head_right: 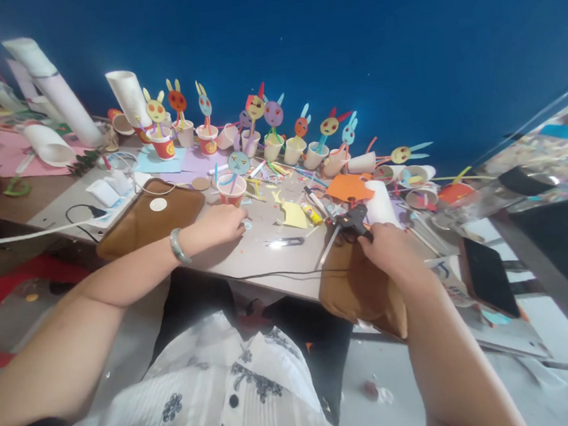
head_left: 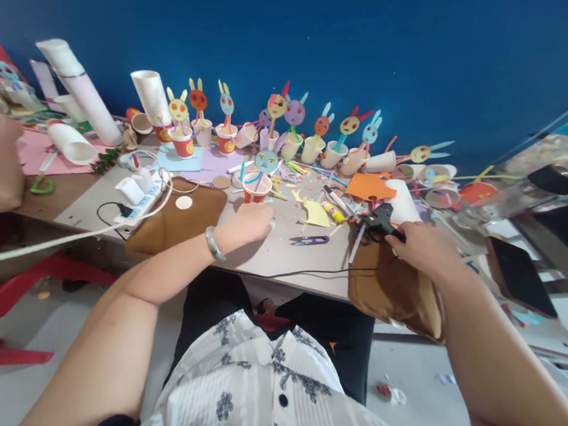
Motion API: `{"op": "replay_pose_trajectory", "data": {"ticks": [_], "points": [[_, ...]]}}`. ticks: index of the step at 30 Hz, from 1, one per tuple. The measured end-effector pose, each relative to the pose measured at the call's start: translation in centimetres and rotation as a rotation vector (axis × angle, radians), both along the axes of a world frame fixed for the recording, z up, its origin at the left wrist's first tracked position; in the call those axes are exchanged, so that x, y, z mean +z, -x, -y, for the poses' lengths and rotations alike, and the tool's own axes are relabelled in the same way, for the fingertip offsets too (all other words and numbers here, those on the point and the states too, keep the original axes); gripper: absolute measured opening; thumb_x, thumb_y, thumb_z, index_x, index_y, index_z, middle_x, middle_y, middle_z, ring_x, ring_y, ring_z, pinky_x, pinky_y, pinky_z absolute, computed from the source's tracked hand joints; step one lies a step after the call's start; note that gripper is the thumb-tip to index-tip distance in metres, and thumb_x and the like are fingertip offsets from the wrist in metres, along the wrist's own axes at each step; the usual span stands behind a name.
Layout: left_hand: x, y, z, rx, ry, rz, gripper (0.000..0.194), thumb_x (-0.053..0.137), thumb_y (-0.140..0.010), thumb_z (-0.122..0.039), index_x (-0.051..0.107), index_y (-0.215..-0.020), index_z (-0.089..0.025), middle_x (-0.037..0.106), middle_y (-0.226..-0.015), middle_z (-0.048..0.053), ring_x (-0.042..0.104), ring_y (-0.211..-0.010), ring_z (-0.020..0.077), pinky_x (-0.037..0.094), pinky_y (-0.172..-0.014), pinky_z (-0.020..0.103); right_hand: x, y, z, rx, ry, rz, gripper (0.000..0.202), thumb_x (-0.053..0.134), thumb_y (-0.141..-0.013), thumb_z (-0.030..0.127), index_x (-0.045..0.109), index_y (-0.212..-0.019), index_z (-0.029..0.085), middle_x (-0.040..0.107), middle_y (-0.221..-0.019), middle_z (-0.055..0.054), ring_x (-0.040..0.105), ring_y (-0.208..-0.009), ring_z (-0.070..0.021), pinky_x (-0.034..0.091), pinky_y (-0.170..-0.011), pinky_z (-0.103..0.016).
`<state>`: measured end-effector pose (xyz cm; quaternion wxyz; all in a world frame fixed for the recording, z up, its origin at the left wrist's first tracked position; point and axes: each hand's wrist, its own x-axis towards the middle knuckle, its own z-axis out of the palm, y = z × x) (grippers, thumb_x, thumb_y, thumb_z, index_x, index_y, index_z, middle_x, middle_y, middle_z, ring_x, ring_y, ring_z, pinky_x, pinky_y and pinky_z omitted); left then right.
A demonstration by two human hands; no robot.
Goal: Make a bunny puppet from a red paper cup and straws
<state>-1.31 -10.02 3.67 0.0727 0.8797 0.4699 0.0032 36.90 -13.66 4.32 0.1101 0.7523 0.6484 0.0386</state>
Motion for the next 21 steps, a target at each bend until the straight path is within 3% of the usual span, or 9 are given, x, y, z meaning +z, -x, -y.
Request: {"op": "replay_pose_trajectory", "data": {"ticks": [4,8,15,21], "points": [[0.1,-0.3,-0.8,0.002,0.025,-0.007,0.026,0.059,-0.100,-0.020,0.077,-0.114,-0.006,0.080,-0.105,0.022,0.078,-0.100,0.0337,0.053,-0.079,0.037,-0.5,-1.2,-0.3,-0.013,-0.008,-0.042,0.033,0.048,-0.103,0.035,0.074,-0.104,0.016,0.075,-0.095,-0.025,0.072,-0.091,-0.0403,0.049,-0.077,-0.047],[0.7,-0.6,-1.0,-0.018,0.061,-0.062,0.028,0.060,-0.101,-0.024,0.076,-0.113,-0.006,0.080,-0.109,0.023,0.078,-0.099,0.0325,0.051,-0.076,0.035,-1.0,-0.6,-0.8,-0.002,-0.040,-0.067,0.035,0.047,-0.104,0.036,0.074,-0.110,0.015,0.077,-0.108,-0.027,0.073,-0.099,-0.0405,0.051,-0.080,-0.046],[0.2,-0.1,0.6,-0.113,0.120,0.052,0.024,0.065,-0.102,-0.034,0.077,-0.106,-0.014,0.082,-0.108,0.015,0.077,-0.098,0.0277,0.049,-0.077,0.033,-1.1,3.1,-1.3,0.075,-0.121,-0.112,0.041,0.044,-0.106,0.040,0.069,-0.123,0.012,0.073,-0.126,-0.026,0.071,-0.113,-0.0403,0.053,-0.091,-0.045],[-0.9,1.3,2.9,-0.165,0.187,0.127,0.025,0.060,-0.106,-0.033,0.079,-0.108,-0.017,0.083,-0.099,0.011,0.076,-0.089,0.0243,0.048,-0.076,0.033,-1.1,7.2,-0.4,0.315,-0.079,-0.239,0.035,0.052,-0.102,0.038,0.070,-0.120,0.015,0.076,-0.118,-0.020,0.072,-0.110,-0.0359,0.055,-0.095,-0.044]]}}
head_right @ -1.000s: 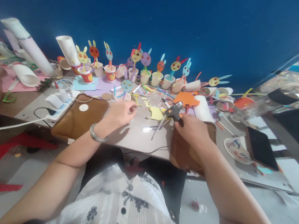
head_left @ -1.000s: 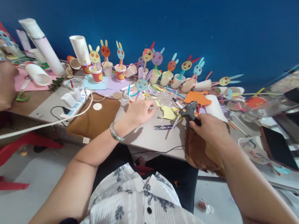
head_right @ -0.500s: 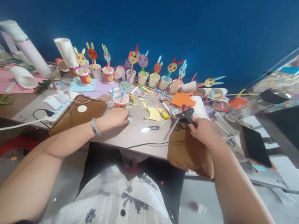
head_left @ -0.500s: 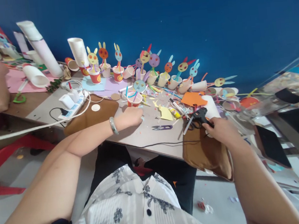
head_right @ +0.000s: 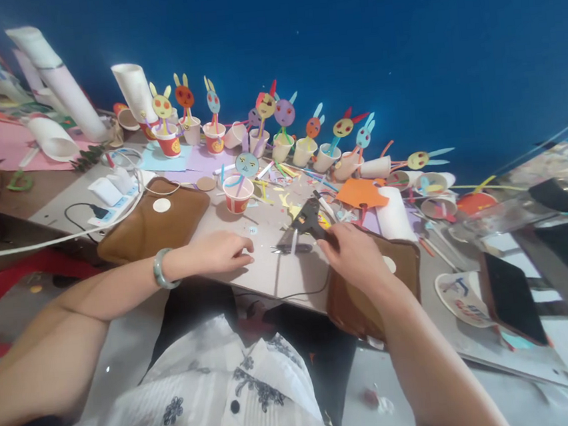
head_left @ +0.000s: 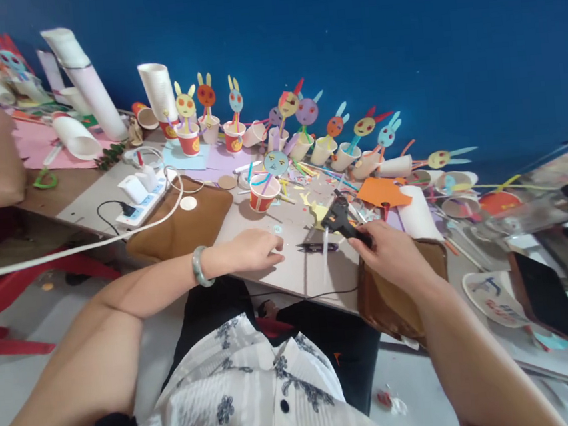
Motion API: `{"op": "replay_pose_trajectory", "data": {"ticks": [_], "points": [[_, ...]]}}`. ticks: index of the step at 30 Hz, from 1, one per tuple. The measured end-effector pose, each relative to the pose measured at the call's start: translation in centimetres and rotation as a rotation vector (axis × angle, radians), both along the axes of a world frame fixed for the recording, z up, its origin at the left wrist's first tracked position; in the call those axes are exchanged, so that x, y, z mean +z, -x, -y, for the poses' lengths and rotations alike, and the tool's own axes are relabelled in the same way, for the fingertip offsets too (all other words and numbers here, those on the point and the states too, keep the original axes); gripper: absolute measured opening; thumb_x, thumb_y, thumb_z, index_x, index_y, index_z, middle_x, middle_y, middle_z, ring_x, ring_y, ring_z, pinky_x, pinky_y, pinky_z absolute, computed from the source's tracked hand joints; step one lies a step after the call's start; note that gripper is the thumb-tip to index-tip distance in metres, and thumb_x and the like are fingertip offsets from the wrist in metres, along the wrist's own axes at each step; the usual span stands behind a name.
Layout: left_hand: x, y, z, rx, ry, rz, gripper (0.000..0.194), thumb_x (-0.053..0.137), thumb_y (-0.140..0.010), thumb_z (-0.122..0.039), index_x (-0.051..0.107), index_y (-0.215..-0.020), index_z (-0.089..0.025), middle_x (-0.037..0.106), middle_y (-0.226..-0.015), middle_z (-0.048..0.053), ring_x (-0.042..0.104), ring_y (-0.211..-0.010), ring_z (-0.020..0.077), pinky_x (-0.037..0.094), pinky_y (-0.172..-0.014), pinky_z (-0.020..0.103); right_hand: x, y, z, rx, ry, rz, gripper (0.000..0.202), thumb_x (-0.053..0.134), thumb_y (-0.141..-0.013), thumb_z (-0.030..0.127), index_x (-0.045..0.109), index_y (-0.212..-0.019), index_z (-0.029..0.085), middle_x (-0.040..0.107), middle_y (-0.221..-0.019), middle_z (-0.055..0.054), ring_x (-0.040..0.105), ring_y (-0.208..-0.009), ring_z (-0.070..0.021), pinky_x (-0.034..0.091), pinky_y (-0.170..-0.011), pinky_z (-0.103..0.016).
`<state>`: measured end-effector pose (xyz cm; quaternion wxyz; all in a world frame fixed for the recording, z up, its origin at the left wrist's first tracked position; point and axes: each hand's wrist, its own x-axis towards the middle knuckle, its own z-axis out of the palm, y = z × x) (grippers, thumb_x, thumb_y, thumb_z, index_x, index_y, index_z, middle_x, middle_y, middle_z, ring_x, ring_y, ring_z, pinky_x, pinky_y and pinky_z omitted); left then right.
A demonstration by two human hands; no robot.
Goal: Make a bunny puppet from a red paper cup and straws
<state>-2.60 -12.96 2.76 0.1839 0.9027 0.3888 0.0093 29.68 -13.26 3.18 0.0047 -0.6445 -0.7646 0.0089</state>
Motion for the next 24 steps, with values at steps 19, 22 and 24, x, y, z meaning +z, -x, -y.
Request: {"op": "replay_pose_trajectory", "data": {"ticks": [19,22,24], "points": [[0.8,-1.8,-5.0,0.056,-0.118,-0.172,0.027,0.051,-0.101,-0.010,0.074,-0.114,-0.005,0.079,-0.104,0.022,0.079,-0.096,0.0312,0.052,-0.076,0.036,-1.8,3.9,-4.9,-0.180,0.081,0.216,0.044,0.045,-0.109,0.034,0.068,-0.134,0.006,0.072,-0.134,-0.028,0.073,-0.121,-0.0380,0.056,-0.095,-0.043],[0.3,-2.0,-5.4,0.078,-0.099,-0.161,0.029,0.049,-0.101,-0.007,0.072,-0.118,-0.004,0.079,-0.104,0.022,0.079,-0.096,0.0309,0.052,-0.076,0.036,-1.9,3.6,-5.4,-0.169,0.102,0.200,0.043,0.048,-0.108,0.035,0.070,-0.132,0.007,0.072,-0.134,-0.027,0.073,-0.122,-0.0376,0.055,-0.097,-0.043],[-0.2,-2.1,-5.3,0.104,-0.102,-0.148,0.031,0.047,-0.101,-0.005,0.072,-0.119,-0.005,0.079,-0.100,0.021,0.079,-0.092,0.0302,0.051,-0.075,0.036,-2.0,3.4,-5.6,-0.171,0.117,0.196,0.041,0.050,-0.108,0.036,0.071,-0.129,0.008,0.073,-0.132,-0.026,0.073,-0.121,-0.0370,0.055,-0.096,-0.042]]}}
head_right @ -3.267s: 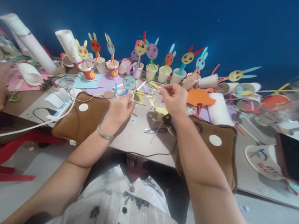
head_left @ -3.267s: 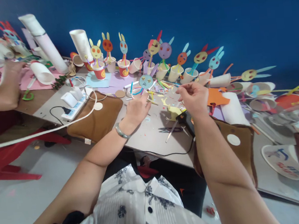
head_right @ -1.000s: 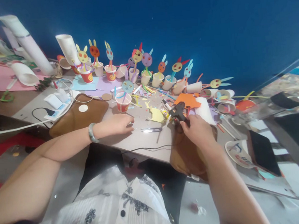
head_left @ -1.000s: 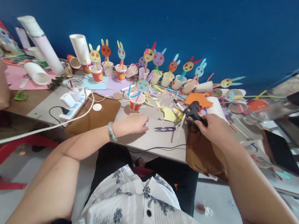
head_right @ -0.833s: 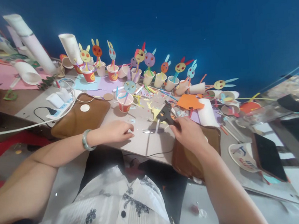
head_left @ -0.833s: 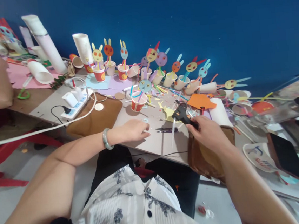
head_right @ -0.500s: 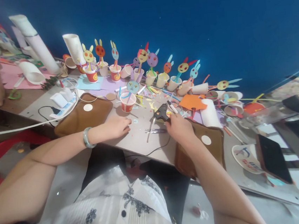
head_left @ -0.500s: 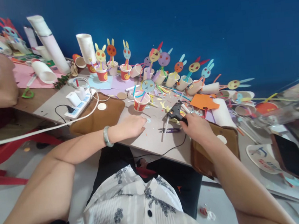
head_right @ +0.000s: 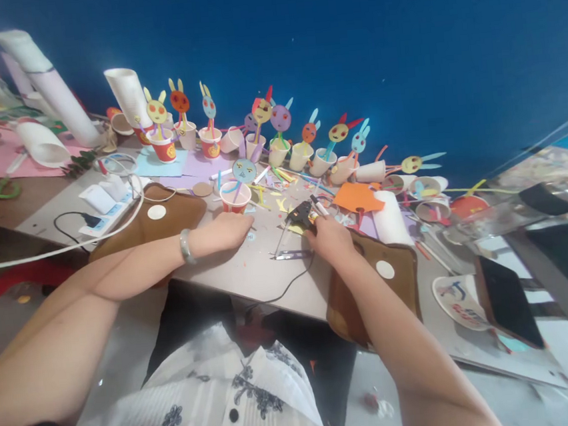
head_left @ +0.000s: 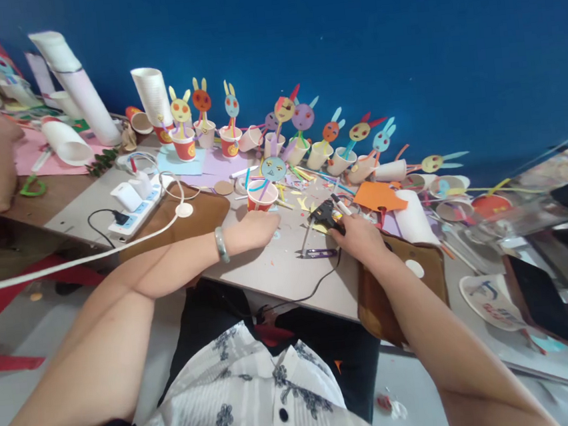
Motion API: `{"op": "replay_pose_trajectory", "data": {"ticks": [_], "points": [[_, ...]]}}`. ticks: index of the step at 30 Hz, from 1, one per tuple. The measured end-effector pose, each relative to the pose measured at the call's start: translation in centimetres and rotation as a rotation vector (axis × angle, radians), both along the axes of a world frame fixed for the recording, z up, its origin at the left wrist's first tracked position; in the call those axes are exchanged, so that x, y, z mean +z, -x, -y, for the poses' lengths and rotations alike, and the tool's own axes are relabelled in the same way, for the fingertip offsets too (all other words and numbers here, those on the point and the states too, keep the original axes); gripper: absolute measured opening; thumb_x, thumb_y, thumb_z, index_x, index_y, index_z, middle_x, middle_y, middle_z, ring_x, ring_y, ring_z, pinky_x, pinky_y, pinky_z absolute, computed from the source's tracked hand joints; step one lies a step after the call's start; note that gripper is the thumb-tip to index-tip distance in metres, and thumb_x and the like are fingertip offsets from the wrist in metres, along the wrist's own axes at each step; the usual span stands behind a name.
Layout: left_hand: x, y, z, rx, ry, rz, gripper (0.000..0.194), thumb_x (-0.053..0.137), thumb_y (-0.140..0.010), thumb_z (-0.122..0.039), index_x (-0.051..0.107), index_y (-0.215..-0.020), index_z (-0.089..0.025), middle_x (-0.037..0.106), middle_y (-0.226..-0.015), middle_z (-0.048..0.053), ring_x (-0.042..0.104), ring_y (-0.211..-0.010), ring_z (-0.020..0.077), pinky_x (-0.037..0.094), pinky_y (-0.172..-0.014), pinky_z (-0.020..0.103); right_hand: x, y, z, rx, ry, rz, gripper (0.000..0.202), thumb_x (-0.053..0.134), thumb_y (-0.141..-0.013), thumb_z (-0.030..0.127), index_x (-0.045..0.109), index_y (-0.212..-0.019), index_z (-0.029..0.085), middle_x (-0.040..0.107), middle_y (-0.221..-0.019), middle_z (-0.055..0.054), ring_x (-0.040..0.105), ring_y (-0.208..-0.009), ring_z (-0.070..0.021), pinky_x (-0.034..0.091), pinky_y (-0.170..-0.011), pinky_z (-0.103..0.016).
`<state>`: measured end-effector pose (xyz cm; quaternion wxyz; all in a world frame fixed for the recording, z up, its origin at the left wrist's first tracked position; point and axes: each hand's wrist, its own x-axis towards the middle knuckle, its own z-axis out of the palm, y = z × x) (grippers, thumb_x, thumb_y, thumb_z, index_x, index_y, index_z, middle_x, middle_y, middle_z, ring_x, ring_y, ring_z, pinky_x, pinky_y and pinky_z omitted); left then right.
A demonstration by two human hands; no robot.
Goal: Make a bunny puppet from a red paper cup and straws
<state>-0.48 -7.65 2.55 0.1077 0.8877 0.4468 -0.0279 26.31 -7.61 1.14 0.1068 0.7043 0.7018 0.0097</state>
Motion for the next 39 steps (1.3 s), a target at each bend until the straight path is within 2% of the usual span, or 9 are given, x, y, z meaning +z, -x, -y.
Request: {"op": "replay_pose_trajectory", "data": {"ticks": [4,9,11,13,15,19,23,34,39], "points": [[-0.1,0.6,0.1,-0.004,-0.028,0.041,0.027,0.049,-0.102,-0.011,0.075,-0.110,-0.011,0.080,-0.094,0.017,0.077,-0.087,0.0281,0.049,-0.073,0.035,-0.1,-0.4,-0.1,-0.022,0.004,-0.011,0.040,0.054,-0.107,0.041,0.073,-0.126,0.012,0.075,-0.131,-0.023,0.074,-0.119,-0.0358,0.055,-0.091,-0.040],[2.8,4.7,-1.6,0.003,0.025,0.246,0.021,0.078,-0.090,-0.037,0.075,-0.080,-0.019,0.078,-0.079,0.007,0.071,-0.074,0.0216,0.047,-0.067,0.031,0.7,-1.0,0.3,-0.036,-0.062,-0.025,0.045,0.054,-0.106,0.051,0.075,-0.127,0.017,0.076,-0.131,-0.019,0.073,-0.116,-0.0347,0.053,-0.086,-0.038],[3.6,6.3,-2.6,0.116,-0.109,0.393,0.020,0.079,-0.088,-0.038,0.076,-0.081,-0.020,0.077,-0.077,0.004,0.071,-0.073,0.0199,0.047,-0.069,0.030,1.2,-1.4,0.4,-0.043,-0.090,-0.006,0.043,0.053,-0.106,0.048,0.076,-0.125,0.017,0.076,-0.130,-0.019,0.073,-0.115,-0.0344,0.052,-0.084,-0.038],[3.6,7.0,-3.2,0.163,-0.195,0.448,0.022,0.080,-0.087,-0.039,0.079,-0.098,-0.020,0.077,-0.077,0.003,0.072,-0.075,0.0206,0.048,-0.072,0.030,1.8,-1.7,0.3,-0.064,-0.090,0.012,0.042,0.053,-0.106,0.045,0.076,-0.126,0.017,0.077,-0.129,-0.019,0.073,-0.115,-0.0347,0.052,-0.084,-0.038],[3.1,6.8,-3.4,0.170,-0.184,0.391,0.027,0.078,-0.088,-0.036,0.079,-0.110,-0.021,0.078,-0.082,0.004,0.074,-0.082,0.0225,0.049,-0.077,0.030,2.3,-2.0,0.0,-0.088,-0.065,0.030,0.041,0.054,-0.105,0.043,0.076,-0.127,0.016,0.077,-0.128,-0.020,0.073,-0.116,-0.0354,0.052,-0.084,-0.038],[1.5,5.4,-3.5,0.185,-0.199,0.156,0.015,0.067,-0.097,-0.028,0.077,-0.101,-0.018,0.080,-0.091,0.011,0.073,-0.087,0.0256,0.049,-0.083,0.034,2.5,-2.4,-0.5,-0.102,-0.026,0.057,0.041,0.056,-0.104,0.041,0.077,-0.127,0.015,0.079,-0.126,-0.020,0.074,-0.114,-0.0361,0.052,-0.082,-0.038],[0.8,4.8,-3.8,0.211,-0.253,0.123,0.018,0.058,-0.103,-0.024,0.075,-0.102,-0.016,0.077,-0.089,0.013,0.072,-0.086,0.0257,0.049,-0.083,0.036,1.9,-2.9,-0.7,-0.107,-0.029,0.038,0.039,0.058,-0.102,0.041,0.078,-0.124,0.016,0.080,-0.124,-0.019,0.075,-0.112,-0.0354,0.051,-0.079,-0.038],[2.2,4.7,-4.7,0.363,-0.178,0.079,0.034,0.043,-0.111,-0.026,0.072,-0.125,-0.012,0.079,-0.115,0.020,0.075,-0.110,0.0317,0.051,-0.088,0.037,1.2,-3.0,-1.1,-0.109,-0.058,0.001,0.039,0.060,-0.102,0.044,0.080,-0.119,0.016,0.080,-0.121,-0.020,0.076,-0.109,-0.0358,0.048,-0.075,-0.037],[2.3,4.6,-3.8,0.344,-0.185,0.092,0.030,0.049,-0.109,-0.028,0.074,-0.116,-0.013,0.079,-0.114,0.020,0.076,-0.109,0.0326,0.052,-0.090,0.038,1.1,-3.5,-1.3,-0.087,-0.069,-0.025,0.036,0.063,-0.099,0.044,0.081,-0.116,0.017,0.082,-0.115,-0.019,0.077,-0.103,-0.0349,0.048,-0.072,-0.037]]}}
